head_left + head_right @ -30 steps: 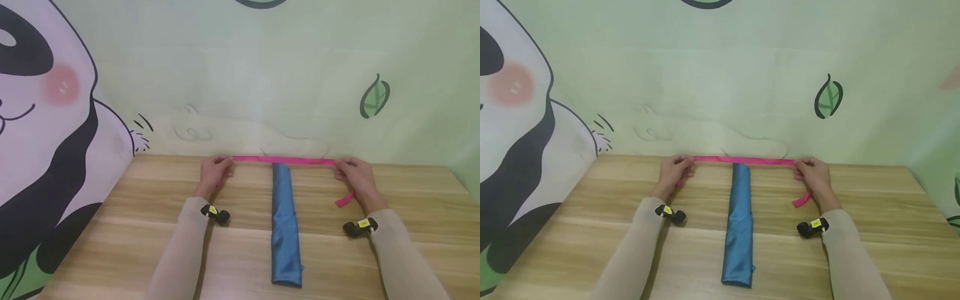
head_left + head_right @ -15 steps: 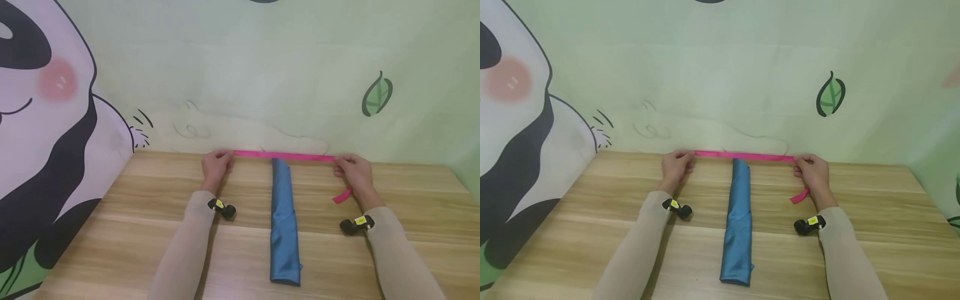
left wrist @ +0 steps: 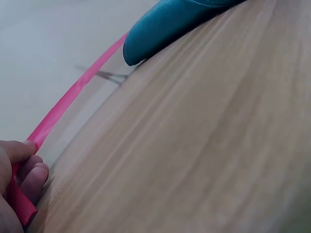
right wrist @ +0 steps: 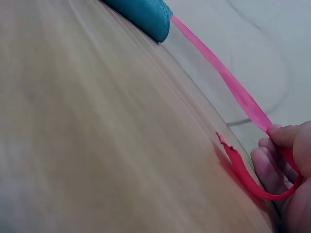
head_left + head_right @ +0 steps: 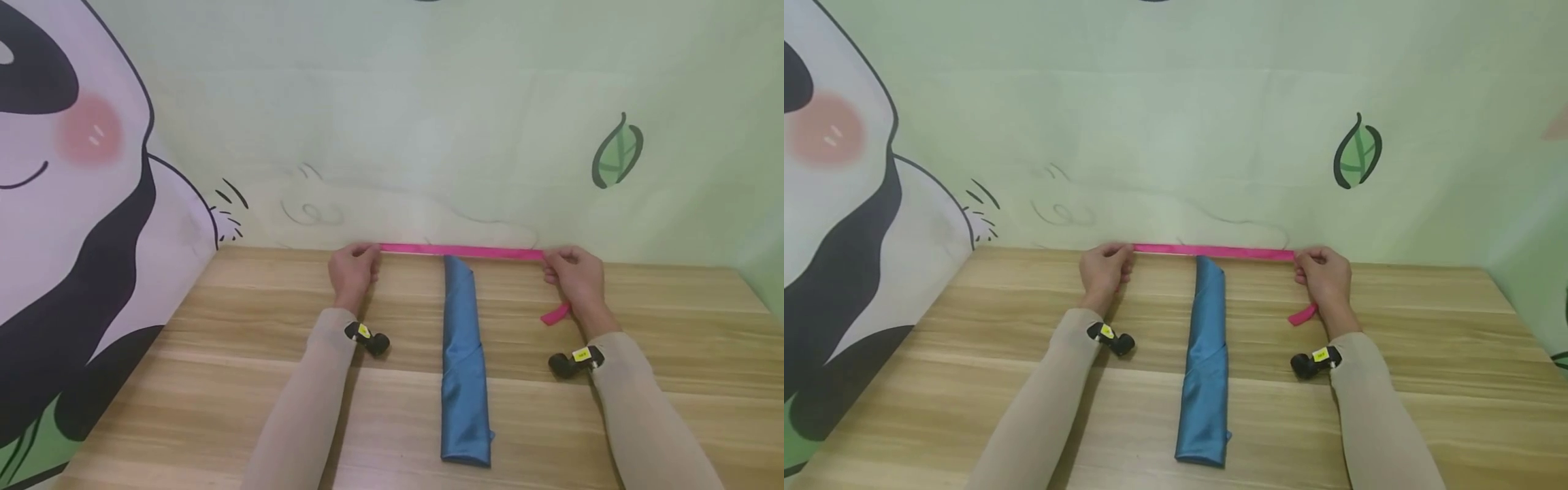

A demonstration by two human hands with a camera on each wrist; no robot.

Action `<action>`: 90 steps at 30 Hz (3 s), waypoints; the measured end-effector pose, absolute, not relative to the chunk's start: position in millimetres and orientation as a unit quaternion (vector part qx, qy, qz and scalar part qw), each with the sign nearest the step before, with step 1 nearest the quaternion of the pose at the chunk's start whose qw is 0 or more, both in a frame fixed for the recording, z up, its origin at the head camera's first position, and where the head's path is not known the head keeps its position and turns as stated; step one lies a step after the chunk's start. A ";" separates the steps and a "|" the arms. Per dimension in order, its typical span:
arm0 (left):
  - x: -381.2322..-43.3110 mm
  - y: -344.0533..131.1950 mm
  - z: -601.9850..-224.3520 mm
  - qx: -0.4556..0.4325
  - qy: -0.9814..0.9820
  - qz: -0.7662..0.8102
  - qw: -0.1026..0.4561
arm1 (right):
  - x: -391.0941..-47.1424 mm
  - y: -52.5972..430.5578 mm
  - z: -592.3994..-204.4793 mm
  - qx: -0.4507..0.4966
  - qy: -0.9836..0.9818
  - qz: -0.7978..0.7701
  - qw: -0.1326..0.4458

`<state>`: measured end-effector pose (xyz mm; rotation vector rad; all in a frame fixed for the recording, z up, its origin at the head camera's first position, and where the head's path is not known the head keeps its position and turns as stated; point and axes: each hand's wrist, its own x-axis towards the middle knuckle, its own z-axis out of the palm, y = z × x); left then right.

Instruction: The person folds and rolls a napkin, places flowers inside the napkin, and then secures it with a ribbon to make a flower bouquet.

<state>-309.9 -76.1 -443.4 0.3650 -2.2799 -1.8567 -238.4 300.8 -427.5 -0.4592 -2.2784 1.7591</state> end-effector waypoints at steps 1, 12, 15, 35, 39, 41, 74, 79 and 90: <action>-309.6 -76.0 -443.4 0.121 -0.768 -0.622 0.091 | -238.8 300.6 -427.4 -0.158 -0.777 0.598 0.115; -305.7 -76.2 -441.3 0.132 -0.788 -0.592 0.108 | -239.7 297.2 -426.9 -0.182 -0.786 0.579 0.119; -305.4 -75.4 -440.0 0.131 -0.792 -0.586 0.111 | -240.6 297.8 -425.8 -0.181 -0.786 0.578 0.121; -296.2 -76.5 -433.2 0.111 -0.834 -0.529 0.107 | -232.1 300.0 -419.7 -0.171 -0.825 0.530 0.096; -297.5 -79.1 -432.4 0.108 -0.833 -0.536 0.084 | -231.1 301.5 -418.0 -0.169 -0.833 0.520 0.084; -297.7 -80.8 -432.1 0.108 -0.832 -0.540 0.073 | -231.0 301.4 -417.4 -0.169 -0.837 0.515 0.078; -301.4 -87.1 -431.7 0.091 -0.725 -0.679 0.072 | -220.9 294.8 -413.6 -0.148 -0.894 0.414 0.088; -302.3 -88.1 -430.1 0.106 -0.765 -0.631 0.071 | -223.3 293.1 -412.5 -0.156 -0.897 0.405 0.080; -299.1 -83.2 -420.1 0.094 -0.863 -0.490 0.085 | -225.5 300.5 -406.0 -0.181 -0.886 0.415 0.095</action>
